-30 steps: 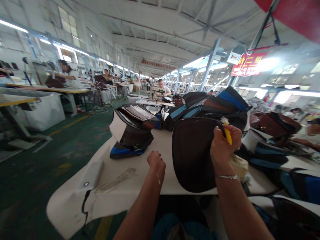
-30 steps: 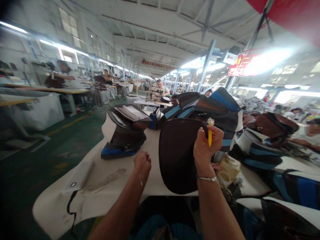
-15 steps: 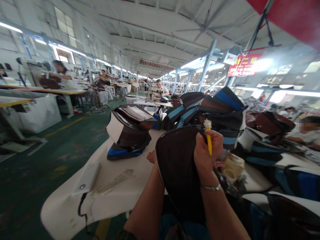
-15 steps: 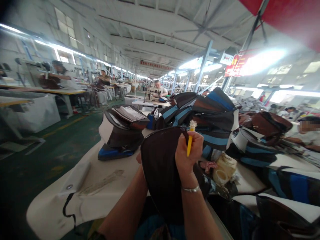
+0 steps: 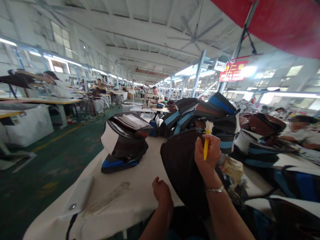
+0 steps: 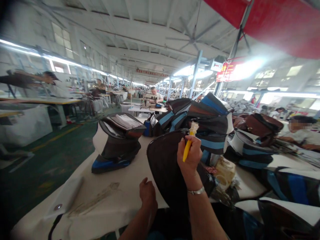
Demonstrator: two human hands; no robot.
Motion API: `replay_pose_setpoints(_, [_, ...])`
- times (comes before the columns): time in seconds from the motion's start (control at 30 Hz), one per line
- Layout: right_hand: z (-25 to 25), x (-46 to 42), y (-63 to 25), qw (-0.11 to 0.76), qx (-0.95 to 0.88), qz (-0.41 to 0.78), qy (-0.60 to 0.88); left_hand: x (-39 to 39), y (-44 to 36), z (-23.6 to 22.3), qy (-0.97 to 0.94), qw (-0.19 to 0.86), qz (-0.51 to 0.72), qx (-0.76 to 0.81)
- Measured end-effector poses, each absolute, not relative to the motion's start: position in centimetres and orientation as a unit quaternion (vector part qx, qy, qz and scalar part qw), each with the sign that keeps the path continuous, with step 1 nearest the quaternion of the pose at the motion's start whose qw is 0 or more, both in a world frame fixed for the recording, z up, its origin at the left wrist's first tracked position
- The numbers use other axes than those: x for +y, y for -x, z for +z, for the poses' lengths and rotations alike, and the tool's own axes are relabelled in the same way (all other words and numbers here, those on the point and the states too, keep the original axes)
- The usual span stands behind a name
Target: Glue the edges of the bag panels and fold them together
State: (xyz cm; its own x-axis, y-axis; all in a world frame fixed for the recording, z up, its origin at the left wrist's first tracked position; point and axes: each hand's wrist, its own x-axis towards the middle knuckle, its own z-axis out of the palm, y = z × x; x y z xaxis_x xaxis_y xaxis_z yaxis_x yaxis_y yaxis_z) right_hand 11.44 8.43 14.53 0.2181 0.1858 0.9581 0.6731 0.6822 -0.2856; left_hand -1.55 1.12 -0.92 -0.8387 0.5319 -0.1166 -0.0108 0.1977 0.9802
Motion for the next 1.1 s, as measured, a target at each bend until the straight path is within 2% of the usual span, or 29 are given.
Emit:
replay_pose_setpoints(0.1, [13.9,8.3,-14.0,0.677,-0.616,-0.183,0.36,-1.1,4.5,0.8,-0.161,0.187,0.633,0.734])
replay_pose_setpoints(0.2, [12.7,7.5,-15.3,0.653,-0.648,-0.182,0.348,-3.0,6.8,5.1,-0.292,0.137,0.649,0.689])
replay_pose_setpoints(0.27, [11.6,6.7,-15.2,0.638,-0.676,-0.18,0.323,-3.8,6.7,8.2,-0.493,0.082,0.571,0.651])
replay_pose_setpoints(0.33, [10.4,5.9,-14.6,0.627,-0.704,-0.172,0.285,-4.1,5.6,10.2,-0.616,0.07,0.449,0.643])
replay_pose_setpoints(0.4, [9.2,5.3,-13.8,0.615,-0.732,-0.156,0.25,-3.8,4.3,10.8,-0.64,0.1,0.355,0.674])
replay_pose_setpoints(0.47, [8.2,5.0,-13.3,0.605,-0.753,-0.124,0.229,-3.2,3.3,10.3,-0.623,0.138,0.324,0.699])
replay_pose_setpoints(0.6, [7.4,5.7,-13.0,0.601,-0.764,-0.083,0.219,-2.6,3.0,9.5,-0.584,0.205,0.405,0.673])
replay_pose_setpoints(0.7, [8.3,6.5,-13.5,0.617,-0.742,-0.103,0.241,-2.6,3.5,10.7,-0.561,0.204,0.462,0.656])
replay_pose_setpoints(0.8, [9.6,6.8,-15.0,0.663,-0.693,-0.093,0.269,-1.9,4.4,12.6,-0.538,0.136,0.491,0.672])
replay_pose_setpoints(0.93, [8.9,6.2,-18.8,0.699,-0.645,-0.043,0.305,2.3,5.4,13.6,-0.491,-0.011,0.537,0.686])
replay_pose_setpoints(1.03, [6.7,5.3,-21.5,0.683,-0.649,-0.045,0.331,7.7,5.0,11.4,-0.483,-0.096,0.538,0.684])
replay_pose_setpoints(1.1, [5.2,4.8,-22.9,0.663,-0.653,-0.055,0.361,11.5,3.9,8.3,-0.492,-0.11,0.518,0.691])
